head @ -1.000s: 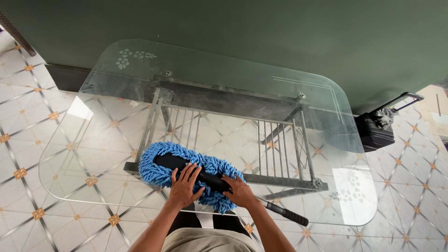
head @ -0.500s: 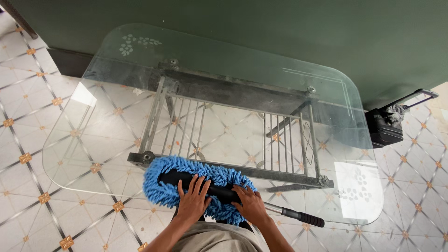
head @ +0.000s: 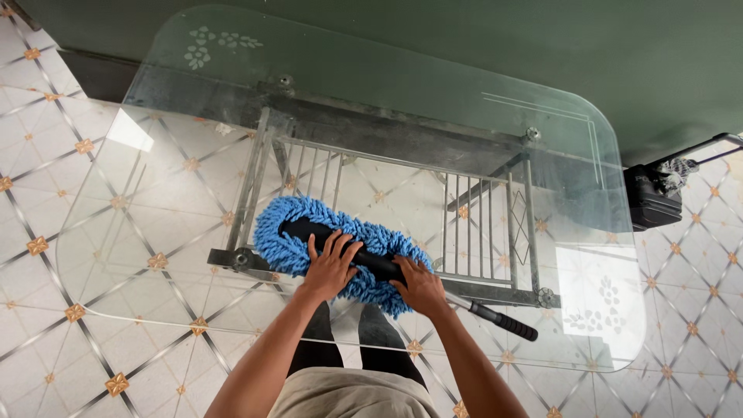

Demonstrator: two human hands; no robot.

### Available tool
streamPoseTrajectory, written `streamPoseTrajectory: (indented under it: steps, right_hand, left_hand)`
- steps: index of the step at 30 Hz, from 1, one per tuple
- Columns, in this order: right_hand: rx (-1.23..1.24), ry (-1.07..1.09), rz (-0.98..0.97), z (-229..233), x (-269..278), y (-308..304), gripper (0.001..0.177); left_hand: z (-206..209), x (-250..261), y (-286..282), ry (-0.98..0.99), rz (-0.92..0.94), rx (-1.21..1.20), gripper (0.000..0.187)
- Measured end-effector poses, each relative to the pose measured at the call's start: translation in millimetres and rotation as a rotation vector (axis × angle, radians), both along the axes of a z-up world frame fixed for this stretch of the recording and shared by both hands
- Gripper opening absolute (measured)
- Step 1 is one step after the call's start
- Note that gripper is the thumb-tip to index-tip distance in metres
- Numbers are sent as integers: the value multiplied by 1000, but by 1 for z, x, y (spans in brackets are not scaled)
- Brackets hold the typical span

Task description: The person uses a blue microfiber duster to wipe the surface of a glass dining table. They move the duster back and forth across the glass top, covering the entire area in a repetitive cleaning motion.

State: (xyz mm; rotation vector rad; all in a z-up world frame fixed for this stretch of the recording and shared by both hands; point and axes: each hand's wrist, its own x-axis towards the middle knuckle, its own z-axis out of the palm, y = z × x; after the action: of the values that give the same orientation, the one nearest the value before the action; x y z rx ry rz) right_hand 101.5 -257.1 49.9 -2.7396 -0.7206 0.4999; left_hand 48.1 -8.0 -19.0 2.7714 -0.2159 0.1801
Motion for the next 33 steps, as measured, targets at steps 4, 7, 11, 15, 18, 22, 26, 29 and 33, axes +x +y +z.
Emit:
streamPoseTrajectory:
  steps: [4,7,11,15,18,22,26,29,33]
  right_hand:
    - [47,-40,-4,-7,31,3,59]
    - [58,-66,6,-11,43,6,58]
    - [33,-53,-66,-8,39,8,54]
    - [95,-66,-84,-6,9,2,58]
    - [108,-81,-72,-14,-25,-11,58]
    - [146,-45,-25,-26,-84,-32,59]
    - [226,195,197,-4,-97,-62,63]
    - [178,275,-91,19,-108,-91,53]
    - [158,210,-115,30,-107,-112,46]
  left_hand:
    - [-5,37,9,54,18,24,65]
    - [-13,53,10,11,34,35,62]
    - [-21,53,6,57,56,79,58]
    - [-16,44,0,100,38,54,58]
    - [-9,4,-7,114,17,83,54]
    - [12,-77,-29,44,40,63,59]
    - [42,-117,-34,121,78,65,64]
    - [47,-128,-42,217,80,31,63]
    - [50,-118,-39,247,89,8,63]
